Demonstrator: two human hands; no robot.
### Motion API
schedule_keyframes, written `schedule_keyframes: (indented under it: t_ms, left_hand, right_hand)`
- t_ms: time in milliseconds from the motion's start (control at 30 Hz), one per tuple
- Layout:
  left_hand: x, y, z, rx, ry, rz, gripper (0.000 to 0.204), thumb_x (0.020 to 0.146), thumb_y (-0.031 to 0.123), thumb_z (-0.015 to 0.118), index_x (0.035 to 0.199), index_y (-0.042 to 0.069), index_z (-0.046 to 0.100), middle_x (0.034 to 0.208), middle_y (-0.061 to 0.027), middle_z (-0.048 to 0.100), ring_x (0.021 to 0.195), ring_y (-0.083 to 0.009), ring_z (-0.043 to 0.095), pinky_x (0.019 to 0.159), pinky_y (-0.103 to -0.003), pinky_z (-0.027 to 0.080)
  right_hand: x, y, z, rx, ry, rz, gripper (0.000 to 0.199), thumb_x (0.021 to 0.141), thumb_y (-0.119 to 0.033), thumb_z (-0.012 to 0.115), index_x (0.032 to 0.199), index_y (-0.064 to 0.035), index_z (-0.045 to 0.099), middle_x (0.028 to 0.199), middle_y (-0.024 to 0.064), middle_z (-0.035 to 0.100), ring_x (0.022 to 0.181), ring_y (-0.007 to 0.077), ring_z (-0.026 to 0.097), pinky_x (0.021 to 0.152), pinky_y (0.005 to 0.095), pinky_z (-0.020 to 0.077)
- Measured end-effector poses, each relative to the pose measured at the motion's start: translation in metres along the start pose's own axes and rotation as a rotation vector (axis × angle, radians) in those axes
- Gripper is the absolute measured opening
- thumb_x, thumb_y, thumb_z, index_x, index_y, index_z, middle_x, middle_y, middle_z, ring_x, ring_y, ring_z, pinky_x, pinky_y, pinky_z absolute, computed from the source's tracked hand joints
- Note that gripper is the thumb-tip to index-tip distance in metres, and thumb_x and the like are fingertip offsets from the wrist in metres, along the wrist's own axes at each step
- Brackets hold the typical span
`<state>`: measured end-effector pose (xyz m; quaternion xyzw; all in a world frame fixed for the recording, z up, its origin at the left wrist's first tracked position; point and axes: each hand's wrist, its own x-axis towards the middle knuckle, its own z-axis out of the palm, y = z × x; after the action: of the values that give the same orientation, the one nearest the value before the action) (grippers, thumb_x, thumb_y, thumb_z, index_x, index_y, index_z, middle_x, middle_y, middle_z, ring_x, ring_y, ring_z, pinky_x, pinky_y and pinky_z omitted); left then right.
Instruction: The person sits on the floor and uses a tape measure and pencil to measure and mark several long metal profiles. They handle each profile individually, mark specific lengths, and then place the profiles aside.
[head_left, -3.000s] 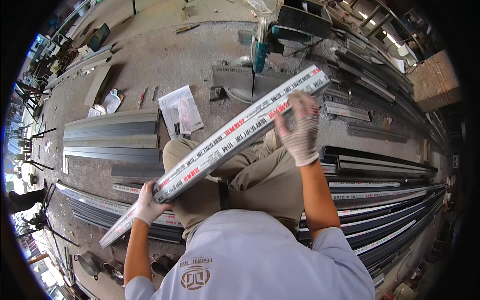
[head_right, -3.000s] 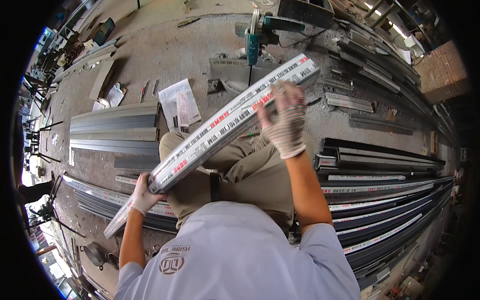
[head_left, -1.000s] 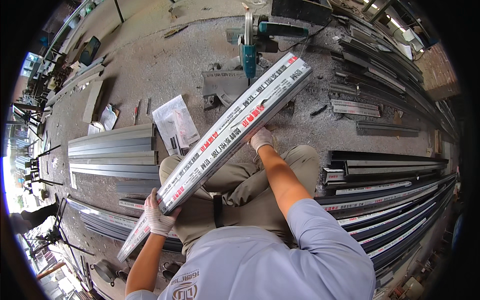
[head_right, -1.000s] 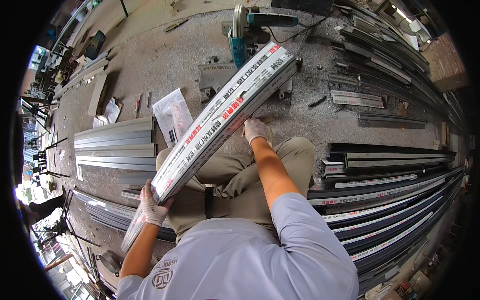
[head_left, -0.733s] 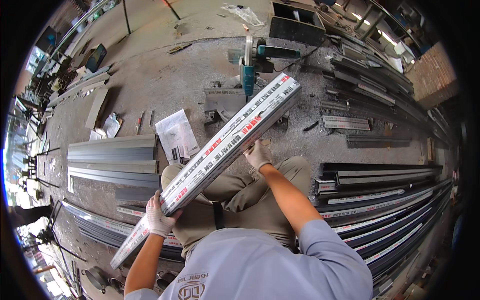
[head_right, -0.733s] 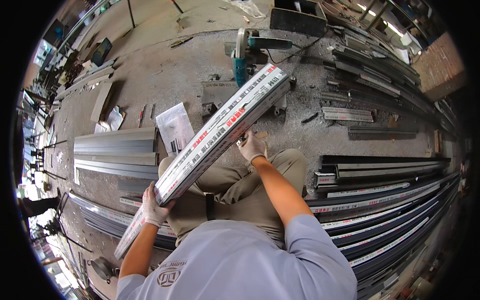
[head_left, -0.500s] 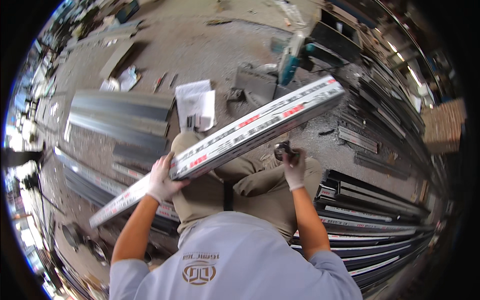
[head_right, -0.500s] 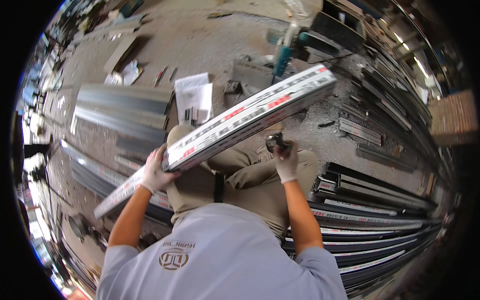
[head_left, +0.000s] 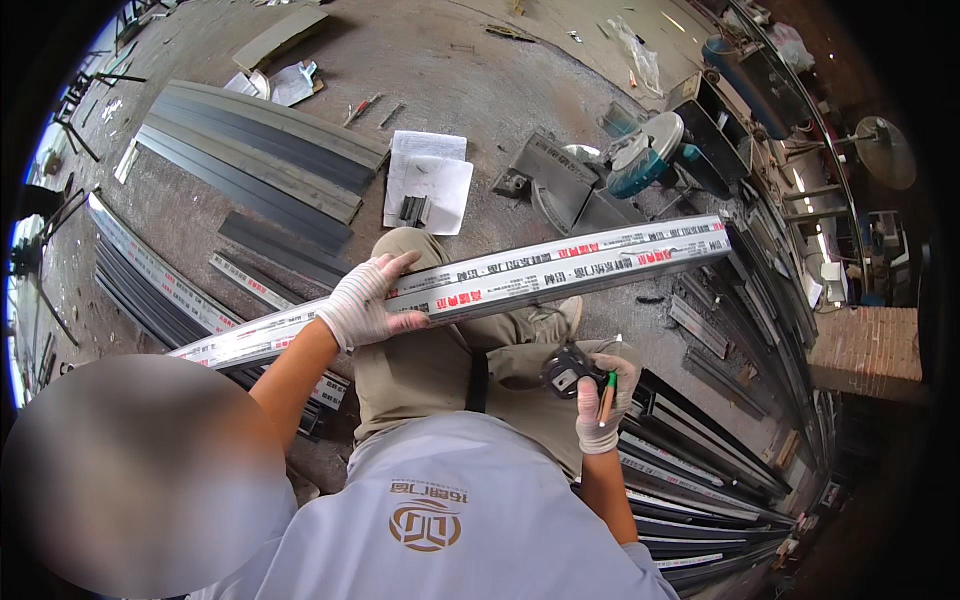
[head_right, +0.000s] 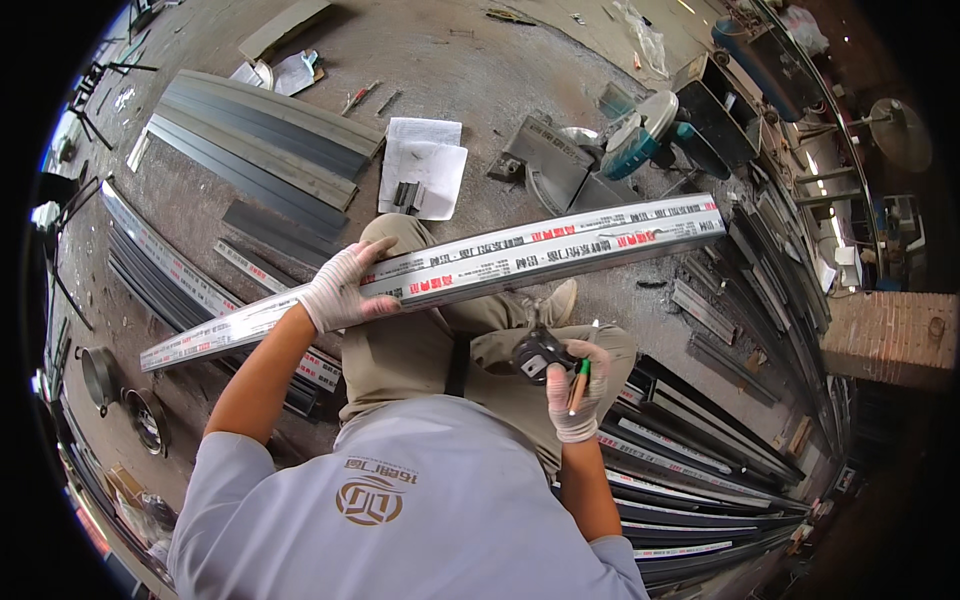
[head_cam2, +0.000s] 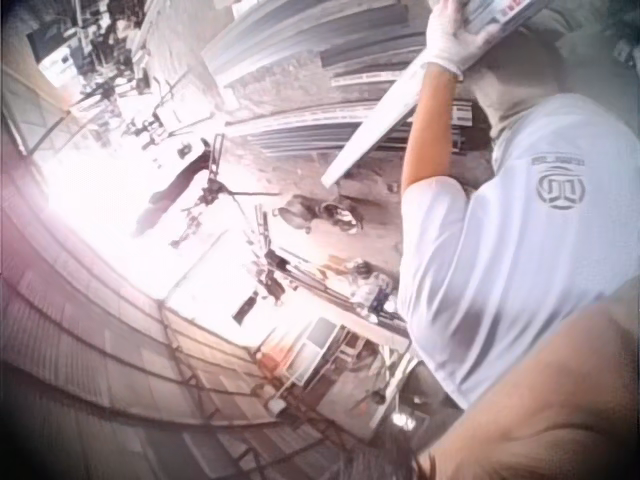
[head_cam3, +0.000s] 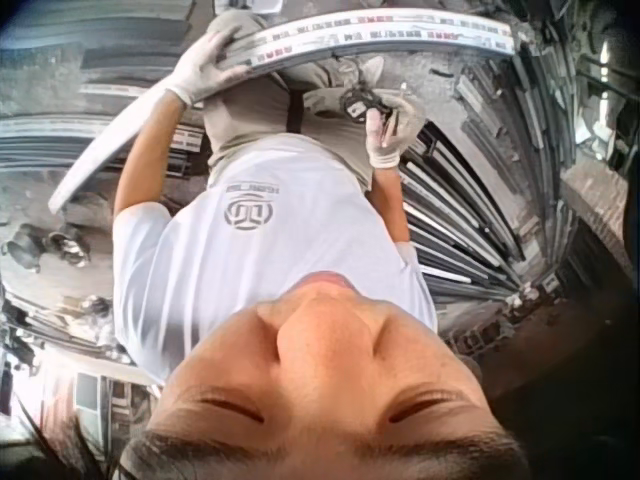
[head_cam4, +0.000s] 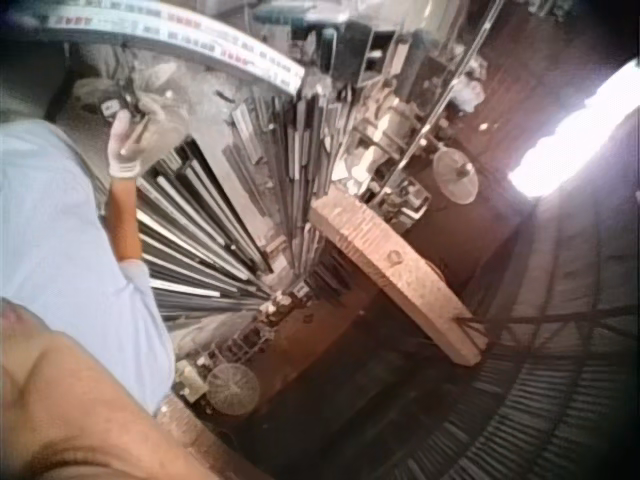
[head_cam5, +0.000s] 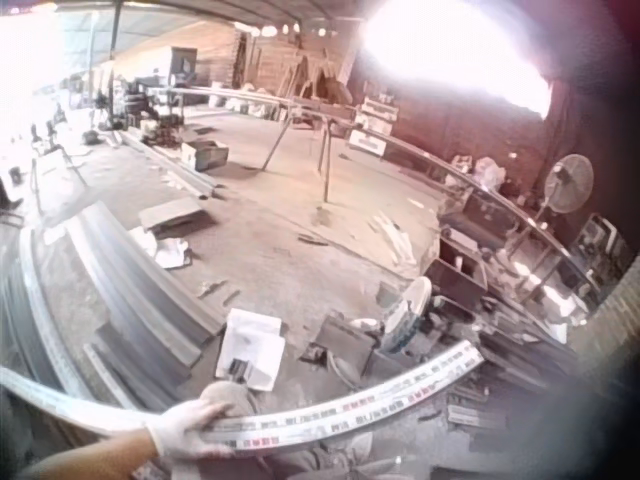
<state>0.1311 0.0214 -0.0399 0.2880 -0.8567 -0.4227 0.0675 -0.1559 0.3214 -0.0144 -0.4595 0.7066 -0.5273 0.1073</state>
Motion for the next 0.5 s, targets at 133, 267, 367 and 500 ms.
schedule_keyframes:
  t_ms: [133,267,367,500]
  left_hand:
    - [-0.012,-0.003,0.004,-0.004,0.091,0.075,0.106,0.071,0.059,0.091,0.151,0.004,0.049,0.119,-0.0206,0.063,0.110,-0.0380,0.062,0.098,-0.045,0.052]
    - [-0.024,0.006,0.006,-0.017,0.234,0.264,0.108,0.071,0.061,0.090,0.151,0.001,0.048,0.133,-0.0225,0.059,0.121,-0.0421,0.058,0.105,-0.049,0.048]
    - [-0.027,0.028,0.009,-0.071,0.269,0.412,0.112,0.070,0.063,0.090,0.152,0.000,0.046,0.143,-0.0244,0.055,0.131,-0.0441,0.054,0.112,-0.051,0.044]
    - [-0.021,0.048,0.024,-0.185,0.228,0.558,0.115,0.067,0.064,0.092,0.153,0.004,0.045,0.140,-0.0212,0.055,0.126,-0.0436,0.056,0.108,-0.053,0.046]
  right_hand:
    - [0.016,-0.017,0.031,0.108,-0.136,-0.079,0.046,0.091,-0.027,0.082,0.119,-0.0022,0.057,0.108,0.0112,0.067,0.095,0.0217,0.066,0.089,0.0329,0.0533]
    - [0.037,-0.044,0.061,-0.025,-0.247,-0.185,0.043,0.086,-0.021,0.084,0.118,-0.0042,0.060,0.100,0.0109,0.069,0.083,0.0246,0.068,0.079,0.0339,0.0551]
    - [0.044,-0.055,0.081,0.005,-0.387,-0.156,0.042,0.083,-0.018,0.086,0.114,-0.0061,0.060,0.089,0.0085,0.069,0.071,0.0255,0.067,0.069,0.0350,0.0549]
    - [0.048,-0.067,0.107,0.033,-0.477,-0.149,0.040,0.085,-0.022,0.087,0.111,-0.0074,0.060,0.083,0.0104,0.067,0.066,0.0264,0.065,0.063,0.0361,0.0542]
